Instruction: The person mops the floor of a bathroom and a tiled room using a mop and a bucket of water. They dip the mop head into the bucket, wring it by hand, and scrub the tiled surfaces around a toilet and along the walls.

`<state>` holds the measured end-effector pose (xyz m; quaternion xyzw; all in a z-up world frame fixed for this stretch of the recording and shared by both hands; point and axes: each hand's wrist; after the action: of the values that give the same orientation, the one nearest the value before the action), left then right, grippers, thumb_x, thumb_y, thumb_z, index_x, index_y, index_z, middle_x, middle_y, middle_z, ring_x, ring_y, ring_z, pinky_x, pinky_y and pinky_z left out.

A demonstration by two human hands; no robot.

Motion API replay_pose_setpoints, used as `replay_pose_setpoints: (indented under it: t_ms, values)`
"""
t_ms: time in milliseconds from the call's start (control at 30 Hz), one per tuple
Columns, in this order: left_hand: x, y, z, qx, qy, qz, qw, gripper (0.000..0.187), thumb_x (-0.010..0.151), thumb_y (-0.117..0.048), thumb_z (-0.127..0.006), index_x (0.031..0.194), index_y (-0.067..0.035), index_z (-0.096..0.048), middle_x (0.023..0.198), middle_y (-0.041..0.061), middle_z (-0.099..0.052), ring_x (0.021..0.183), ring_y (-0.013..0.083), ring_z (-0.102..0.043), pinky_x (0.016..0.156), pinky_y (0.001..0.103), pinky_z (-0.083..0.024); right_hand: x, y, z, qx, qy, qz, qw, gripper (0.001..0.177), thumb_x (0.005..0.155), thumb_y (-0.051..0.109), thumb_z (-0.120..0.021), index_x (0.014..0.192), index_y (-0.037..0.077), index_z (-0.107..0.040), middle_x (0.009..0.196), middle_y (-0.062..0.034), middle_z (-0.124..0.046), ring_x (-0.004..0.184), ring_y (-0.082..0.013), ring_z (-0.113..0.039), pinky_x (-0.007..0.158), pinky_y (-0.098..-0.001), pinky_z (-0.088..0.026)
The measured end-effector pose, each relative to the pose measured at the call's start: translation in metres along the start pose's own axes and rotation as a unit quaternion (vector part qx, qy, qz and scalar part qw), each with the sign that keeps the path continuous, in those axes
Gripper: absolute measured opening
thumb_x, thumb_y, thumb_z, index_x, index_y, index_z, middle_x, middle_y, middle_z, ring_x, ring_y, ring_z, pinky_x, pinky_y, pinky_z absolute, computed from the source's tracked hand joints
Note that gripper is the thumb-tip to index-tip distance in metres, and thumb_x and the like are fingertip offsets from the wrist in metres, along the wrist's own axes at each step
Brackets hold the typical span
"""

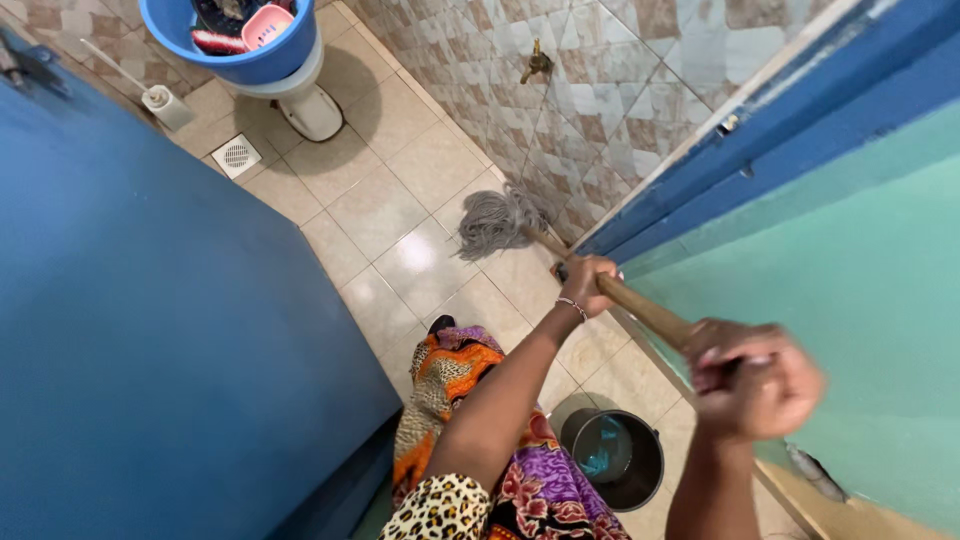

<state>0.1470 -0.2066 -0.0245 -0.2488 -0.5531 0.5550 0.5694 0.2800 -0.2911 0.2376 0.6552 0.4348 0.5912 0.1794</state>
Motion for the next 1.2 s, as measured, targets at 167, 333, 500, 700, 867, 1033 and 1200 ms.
replay_pose_setpoints:
  t_ms: [167, 333, 500, 700, 867, 1033, 1200]
  values:
    - [-0.051, -0.067, -0.003, 0.069, 0.014, 0.08, 0.994, 0.014, 0.071, -0.018, -0.075, 0.069, -0.008, -0.065, 0.073, 0.017, -0.069, 0.074, 0.0394, -0.068, 0.064, 0.048, -0.051, 0.044, 0.059, 0.036, 0.044, -0.034, -0.09, 0.994, 0.03, 0.105, 0.008, -0.033, 0.083, -0.002, -0.051, 0.052, -0.0101, -0.044, 0.036, -0.0134, -0.034, 0.042, -0.0331, -0.032]
    - [-0.123, -0.085, 0.0, 0.174, -0.024, 0.157, 0.972, 0.015, 0.077, -0.024, -0.075, 0.08, -0.009, -0.077, 0.077, 0.021, -0.071, 0.076, 0.0403, -0.069, 0.079, 0.05, -0.054, 0.034, 0.054, 0.067, 0.068, -0.053, -0.183, 0.979, 0.032, 0.105, 0.008, -0.03, 0.08, 0.0, -0.048, 0.052, -0.0088, -0.039, 0.036, -0.0128, -0.029, 0.043, -0.0331, -0.029]
    - [-0.176, -0.097, -0.023, 0.159, -0.005, 0.186, 0.97, 0.01, 0.07, -0.016, -0.075, 0.07, -0.008, -0.069, 0.07, 0.019, -0.068, 0.071, 0.0407, -0.067, 0.075, 0.051, -0.052, -0.008, 0.066, 0.108, 0.061, -0.077, -0.214, 0.972, 0.032, 0.104, 0.006, -0.03, 0.077, 0.002, -0.047, 0.051, -0.0063, -0.036, 0.038, -0.0126, -0.027, 0.045, -0.0332, -0.029]
    - [-0.169, -0.105, -0.061, 0.049, 0.03, 0.017, 0.998, 0.012, 0.07, -0.012, -0.074, 0.068, -0.01, -0.063, 0.071, 0.015, -0.065, 0.073, 0.0382, -0.065, 0.069, 0.049, -0.049, -0.057, 0.142, 0.108, 0.031, -0.055, -0.069, 0.996, 0.028, 0.099, 0.014, -0.037, 0.076, 0.001, -0.049, 0.052, -0.0066, -0.045, 0.04, -0.0118, -0.035, 0.044, -0.0336, -0.036]
    - [-0.155, -0.066, -0.041, -0.063, 0.095, -0.02, 0.993, 0.021, 0.073, -0.015, -0.073, 0.067, -0.008, -0.053, 0.073, 0.013, -0.058, 0.07, 0.0311, -0.061, 0.065, 0.041, -0.048, -0.118, 0.131, 0.039, -0.041, -0.001, -0.011, 0.999, 0.025, 0.102, 0.01, -0.053, 0.082, -0.004, -0.058, 0.055, -0.0126, -0.051, 0.036, -0.0082, -0.039, 0.034, -0.0274, -0.032]
    - [-0.182, -0.104, -0.008, -0.058, 0.143, 0.013, 0.988, 0.023, 0.072, -0.016, -0.072, 0.061, -0.007, -0.054, 0.061, 0.013, -0.061, 0.057, 0.0306, -0.063, 0.055, 0.042, -0.047, -0.114, 0.158, 0.029, -0.046, -0.055, -0.001, 0.997, 0.031, 0.109, 0.019, -0.047, 0.086, -0.001, -0.053, 0.055, -0.0089, -0.049, 0.036, -0.0097, -0.039, 0.04, -0.0317, -0.036]
    - [-0.232, -0.152, 0.006, 0.076, 0.136, 0.091, 0.984, 0.014, 0.073, -0.016, -0.072, 0.064, -0.01, -0.064, 0.065, 0.017, -0.064, 0.063, 0.0369, -0.067, 0.061, 0.044, -0.054, -0.095, 0.18, 0.072, 0.001, -0.087, -0.113, 0.99, 0.028, 0.106, 0.019, -0.035, 0.088, 0.002, -0.049, 0.044, -0.0037, -0.036, 0.033, -0.0097, -0.027, 0.042, -0.0317, -0.029]
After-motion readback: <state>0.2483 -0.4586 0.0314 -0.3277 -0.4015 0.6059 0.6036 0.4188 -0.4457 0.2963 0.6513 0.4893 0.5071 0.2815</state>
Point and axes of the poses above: each hand's wrist, its own x-axis towards the middle knuckle, its own z-axis out of the back of the hand, y = z × x
